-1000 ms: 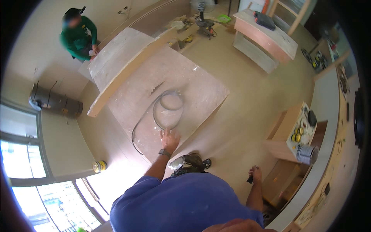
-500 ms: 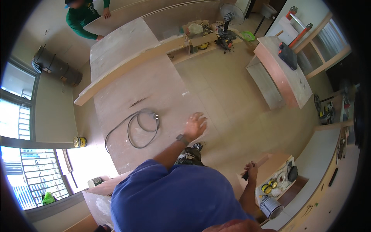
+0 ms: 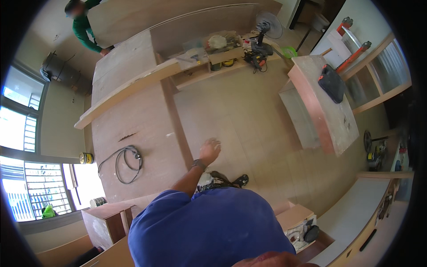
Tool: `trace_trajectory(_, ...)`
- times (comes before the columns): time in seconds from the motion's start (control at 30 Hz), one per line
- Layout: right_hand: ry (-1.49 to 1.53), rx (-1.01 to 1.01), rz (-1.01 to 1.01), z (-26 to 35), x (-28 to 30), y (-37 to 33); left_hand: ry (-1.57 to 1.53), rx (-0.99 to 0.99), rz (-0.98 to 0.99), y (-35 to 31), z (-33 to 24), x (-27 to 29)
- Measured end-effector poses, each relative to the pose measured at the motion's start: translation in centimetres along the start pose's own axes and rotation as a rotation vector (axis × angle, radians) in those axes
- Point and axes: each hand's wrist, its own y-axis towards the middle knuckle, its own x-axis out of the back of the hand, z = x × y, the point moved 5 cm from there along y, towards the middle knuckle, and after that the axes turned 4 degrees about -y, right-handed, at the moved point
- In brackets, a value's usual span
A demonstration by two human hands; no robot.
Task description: The person walks through a room under renovation, cleans a kitchen countertop with a sponge, and then handles large wooden panels. They open a cabinet door and lift a large piece of wood, placing it on a workbench.
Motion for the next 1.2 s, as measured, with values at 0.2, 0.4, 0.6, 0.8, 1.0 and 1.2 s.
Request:
trace_trajectory(0.2, 1.186, -0.838, 0.019, -12.1, 19.9, 21.8, 0.033, 0.074, -0.125, 5.6, -2.6, -1.2)
trace_trajectory(0.4, 1.193, -0.653, -0.146, -21.1, 28.3, 44.9, 0.071, 0.059, -0.226, 18.5, -2.5, -2.8)
trace_trajectory(0.6, 0.979, -0.57, -0.423, -27.4, 38.1, 59.9, 0.088, 0.023, -0.195, 38.2, -4.9, -4.9)
trace_trajectory(0.8, 0.822, -0.605, -0.535, -35.3, 44.2, 70.1, 0.123, -0.095, -0.12, 59.5, -11.2, -5.3)
trace_trajectory(1.0, 0.506, -0.507, -0.653, -43.4, 50.1, 84.2, 0.173, 0.017, -0.149, 72.8, -11.6, -5.8)
trace_trajectory(1.2, 0.444, -0.506, -0.648, -49.3, 54.8, 98.5, 0.197, 0.269, -0.149, 76.9, -5.6, -4.4)
